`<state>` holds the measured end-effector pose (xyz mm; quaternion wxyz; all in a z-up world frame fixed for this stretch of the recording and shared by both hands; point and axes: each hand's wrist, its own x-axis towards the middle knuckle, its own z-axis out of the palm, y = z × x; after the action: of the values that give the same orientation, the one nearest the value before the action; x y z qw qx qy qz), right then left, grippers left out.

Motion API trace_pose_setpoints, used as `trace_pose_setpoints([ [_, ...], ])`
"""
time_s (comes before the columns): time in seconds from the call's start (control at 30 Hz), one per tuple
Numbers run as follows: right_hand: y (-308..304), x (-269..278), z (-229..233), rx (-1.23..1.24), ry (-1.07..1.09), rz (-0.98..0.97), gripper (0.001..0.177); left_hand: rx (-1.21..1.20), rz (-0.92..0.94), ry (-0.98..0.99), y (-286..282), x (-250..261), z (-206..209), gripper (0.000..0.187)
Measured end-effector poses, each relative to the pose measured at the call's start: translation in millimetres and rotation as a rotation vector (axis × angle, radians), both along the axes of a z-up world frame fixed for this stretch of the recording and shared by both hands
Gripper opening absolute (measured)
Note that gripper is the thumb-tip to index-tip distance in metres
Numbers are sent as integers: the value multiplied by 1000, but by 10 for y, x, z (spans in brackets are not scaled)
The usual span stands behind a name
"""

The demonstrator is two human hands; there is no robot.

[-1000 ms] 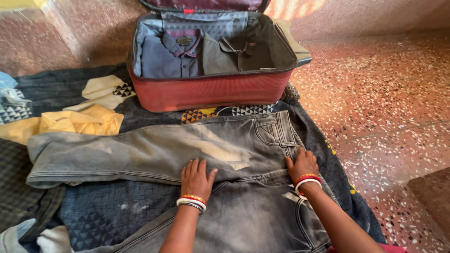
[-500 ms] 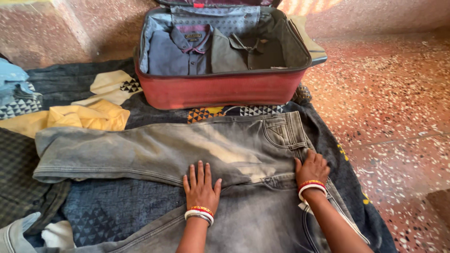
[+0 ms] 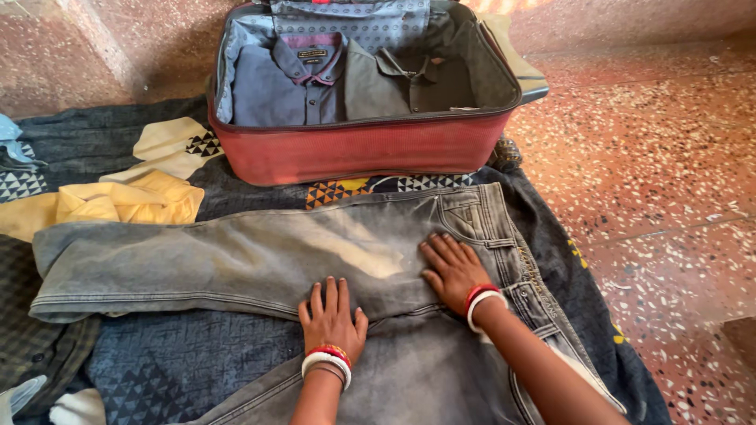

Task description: The person folds a dark gray shirt and a pair of gray jeans on a patterned mat, then places the folded shirt into an open red suitcase. The person handles the clothes by hand, smoothing and folding them methodically.

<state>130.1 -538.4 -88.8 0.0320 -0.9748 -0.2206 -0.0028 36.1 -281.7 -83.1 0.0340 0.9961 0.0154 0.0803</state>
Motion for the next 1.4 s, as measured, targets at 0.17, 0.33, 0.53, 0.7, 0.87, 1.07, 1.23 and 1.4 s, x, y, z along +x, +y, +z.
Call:
trace_pose_setpoints([
  [0.17, -25, 125, -87, 27, -135, -19, 61, -137, 20, 340, 196, 248, 185, 54],
  [0.33, 300, 117, -52, 73, -116, -235, 63, -80, -48, -14, 267, 301, -50, 74],
  [0.53, 1140, 63, -71, 242, -68, 248, 62, -145, -10, 50, 328, 332, -212, 79],
  [0.7, 1249, 458, -3, 53, 73, 158, 59, -152, 38, 29, 307, 326, -174, 79],
  [0.87, 1140, 642, -143, 96, -54, -58, 63, -191, 33, 14, 322, 313, -186, 79],
  [1.07, 1432, 626, -231, 70, -42, -226, 64, -253, 7, 17, 609, 272, -168, 83],
  [1.23, 2058, 274, -275, 203, -38, -37, 66, -220, 63, 10, 767, 283, -175, 82],
  [1.4, 2093, 249, -184, 155, -36, -70, 64, -160, 29, -56, 876, 223, -259, 76],
])
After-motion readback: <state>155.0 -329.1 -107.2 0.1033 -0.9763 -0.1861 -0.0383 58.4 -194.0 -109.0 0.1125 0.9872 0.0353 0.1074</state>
